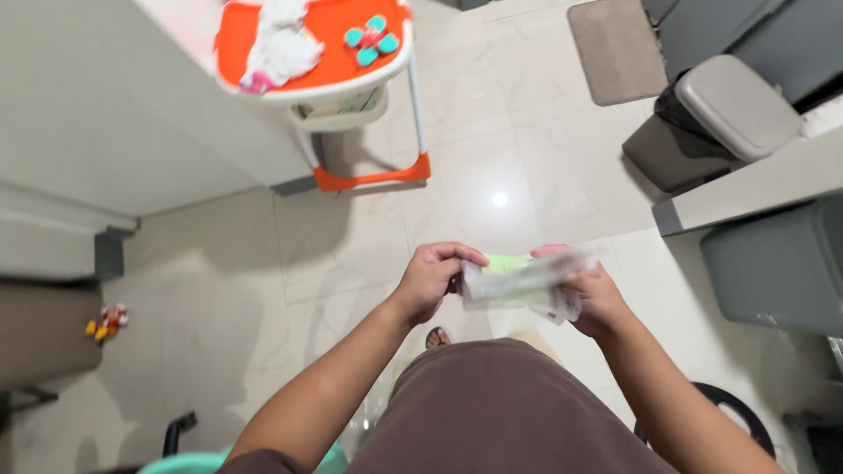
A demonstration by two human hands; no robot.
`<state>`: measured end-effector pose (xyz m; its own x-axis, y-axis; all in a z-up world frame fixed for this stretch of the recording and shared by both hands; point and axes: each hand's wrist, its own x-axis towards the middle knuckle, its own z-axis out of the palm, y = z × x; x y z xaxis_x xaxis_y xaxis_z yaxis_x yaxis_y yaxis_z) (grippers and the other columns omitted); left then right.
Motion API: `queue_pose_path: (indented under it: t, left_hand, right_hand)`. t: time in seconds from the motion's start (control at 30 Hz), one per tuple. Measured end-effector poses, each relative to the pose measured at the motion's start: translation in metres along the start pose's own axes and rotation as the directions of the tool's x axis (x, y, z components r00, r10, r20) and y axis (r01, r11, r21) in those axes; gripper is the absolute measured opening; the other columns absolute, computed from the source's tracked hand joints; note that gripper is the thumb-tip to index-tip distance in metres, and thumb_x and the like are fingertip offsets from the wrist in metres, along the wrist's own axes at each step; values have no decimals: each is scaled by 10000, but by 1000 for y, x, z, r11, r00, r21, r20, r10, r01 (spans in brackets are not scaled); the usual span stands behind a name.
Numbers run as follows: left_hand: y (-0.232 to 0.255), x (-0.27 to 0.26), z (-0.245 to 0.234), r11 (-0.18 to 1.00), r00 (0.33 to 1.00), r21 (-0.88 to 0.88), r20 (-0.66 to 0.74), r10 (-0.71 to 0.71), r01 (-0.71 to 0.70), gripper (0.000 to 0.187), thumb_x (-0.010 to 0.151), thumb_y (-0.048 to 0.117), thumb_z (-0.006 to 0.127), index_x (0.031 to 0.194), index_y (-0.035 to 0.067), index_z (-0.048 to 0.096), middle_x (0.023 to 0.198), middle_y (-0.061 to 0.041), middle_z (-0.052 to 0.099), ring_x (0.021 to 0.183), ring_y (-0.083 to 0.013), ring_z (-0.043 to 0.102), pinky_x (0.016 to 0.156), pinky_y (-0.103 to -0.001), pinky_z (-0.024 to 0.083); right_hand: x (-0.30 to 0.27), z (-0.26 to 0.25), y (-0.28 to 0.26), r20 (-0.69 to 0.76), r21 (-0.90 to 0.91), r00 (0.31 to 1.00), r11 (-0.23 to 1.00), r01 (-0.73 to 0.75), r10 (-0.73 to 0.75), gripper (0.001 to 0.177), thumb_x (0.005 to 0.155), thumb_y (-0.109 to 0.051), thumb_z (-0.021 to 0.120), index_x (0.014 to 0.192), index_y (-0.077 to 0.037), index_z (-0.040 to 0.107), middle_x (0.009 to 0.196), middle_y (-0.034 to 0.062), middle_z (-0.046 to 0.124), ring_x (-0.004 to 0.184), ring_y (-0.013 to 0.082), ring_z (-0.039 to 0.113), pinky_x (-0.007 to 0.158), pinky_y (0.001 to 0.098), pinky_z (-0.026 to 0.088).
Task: Organizing various items in a room including moving a chair, a folding table, and tidying children's toys.
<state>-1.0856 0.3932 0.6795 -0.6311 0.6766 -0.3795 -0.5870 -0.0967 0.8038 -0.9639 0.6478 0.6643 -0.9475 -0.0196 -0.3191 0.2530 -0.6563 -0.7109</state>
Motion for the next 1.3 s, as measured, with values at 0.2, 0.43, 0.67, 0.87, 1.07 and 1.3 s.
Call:
queue_pose_path:
  t: [0.2,0.43,0.67,0.87,1.07,1.3]
  left_hand:
    - [18,148,-3,994,978,-95,207,-29,49,198,887,68,526,874,28,720,763,-66,694,601,-125,623,544,-284,533]
    - [115,277,70,947,948,319,291,-126,28,298,854,136,712,1149,156,678,928,-21,783,867,-77,719,814,-216,560]
    - [148,409,121,989,993,145,115,-39,22,221,937,166,738,1000,-45,727,859,-63,721,743,-133,656,664,-317,562]
    - [174,531,139,997,999,-74,40,-13,16,161,962,103,698,1011,-48,727,909,-91,744,790,-135,695,736,-309,588]
    - [220,661,171,981,969,71,158,-190,181,166,931,27,600,1060,46,704,913,-88,745,779,-152,717,696,-320,604]
    - [225,802,203,916,726,303,564,-394,262,337,942,52,524,1163,-79,742,982,-133,759,797,-150,722,714,-295,617]
  right_hand:
    - [53,-82,-59,-60,-150,989,981,124,-134,82,847,67,626,889,13,670,895,123,675,730,217,669,598,320,563]
    - [155,-143,-178,188,-441,979,883,161,-84,140,877,23,675,749,-28,650,852,79,631,791,163,587,716,294,486]
    - [247,-119,-335,-102,153,995,988,-6,22,430,983,-278,609,1303,5,561,906,72,691,729,127,603,633,266,479]
    - [326,-172,-364,-242,-315,968,949,-15,-65,567,874,-178,756,1384,-62,538,772,-19,568,542,42,408,443,228,282]
    - [391,-209,-431,-386,-123,893,972,200,-232,341,897,-67,643,1232,-52,579,1008,18,737,872,108,717,737,275,608]
    - [402,-329,-427,-507,31,810,933,357,-293,56,933,-13,650,929,-44,696,891,50,687,776,153,681,664,296,558]
